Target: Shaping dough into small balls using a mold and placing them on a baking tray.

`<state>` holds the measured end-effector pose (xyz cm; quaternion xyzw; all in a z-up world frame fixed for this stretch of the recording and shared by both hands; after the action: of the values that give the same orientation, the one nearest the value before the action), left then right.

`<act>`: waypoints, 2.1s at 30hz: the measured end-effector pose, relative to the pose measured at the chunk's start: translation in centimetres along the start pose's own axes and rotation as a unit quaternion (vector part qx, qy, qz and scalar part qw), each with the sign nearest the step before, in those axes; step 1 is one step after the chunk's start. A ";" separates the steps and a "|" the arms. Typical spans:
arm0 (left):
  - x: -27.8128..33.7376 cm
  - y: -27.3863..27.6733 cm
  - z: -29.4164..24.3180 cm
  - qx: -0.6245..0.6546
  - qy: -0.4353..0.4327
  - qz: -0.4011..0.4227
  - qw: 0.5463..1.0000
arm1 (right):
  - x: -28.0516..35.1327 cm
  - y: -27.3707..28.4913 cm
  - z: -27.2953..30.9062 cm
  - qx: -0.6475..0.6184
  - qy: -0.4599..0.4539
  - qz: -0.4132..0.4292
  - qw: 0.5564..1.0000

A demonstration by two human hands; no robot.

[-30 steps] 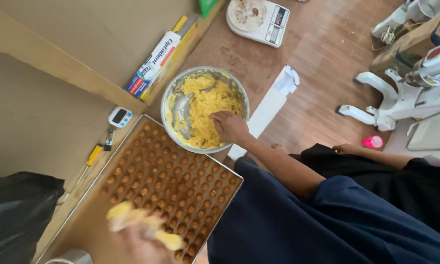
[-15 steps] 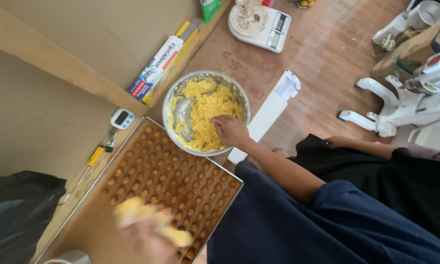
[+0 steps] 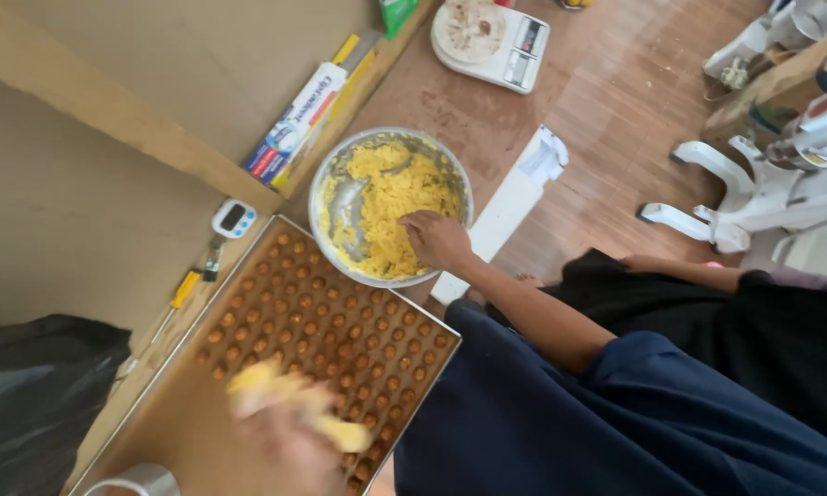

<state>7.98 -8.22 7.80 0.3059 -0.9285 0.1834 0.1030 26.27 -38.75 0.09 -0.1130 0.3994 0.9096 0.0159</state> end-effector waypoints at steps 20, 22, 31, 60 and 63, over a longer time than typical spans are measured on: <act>-1.0 -0.1 -0.2 -0.010 -0.016 -0.001 1.000 | -0.6 -0.6 -0.4 0.013 -0.019 0.027 0.999; -1.3 0.7 -0.7 0.000 -0.002 -0.022 1.000 | -0.1 -0.3 -0.1 -0.004 0.021 -0.005 1.000; -2.0 1.4 -0.4 0.034 -0.029 0.070 0.997 | -0.4 0.0 0.2 0.006 -0.009 0.018 1.000; -2.2 4.1 2.1 0.016 0.019 0.041 0.999 | -0.4 -0.8 -0.5 -0.006 0.008 -0.014 1.000; -2.6 4.4 2.3 0.032 0.006 0.080 0.996 | 0.0 -0.5 -1.1 -0.004 0.011 -0.019 1.000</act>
<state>7.18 -4.53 3.68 0.2325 -0.9432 0.2224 0.0833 26.56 -39.22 -1.01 -0.1309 0.3936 0.9095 0.0280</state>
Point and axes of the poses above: each hand's wrist, its own x-axis away from the middle knuckle, its own y-axis out of the back of the hand, z = x × y, the point moved 6 cm from there along -x, towards the middle knuckle, and after that the axes turned 1 degree about y, right-handed, at the moved point
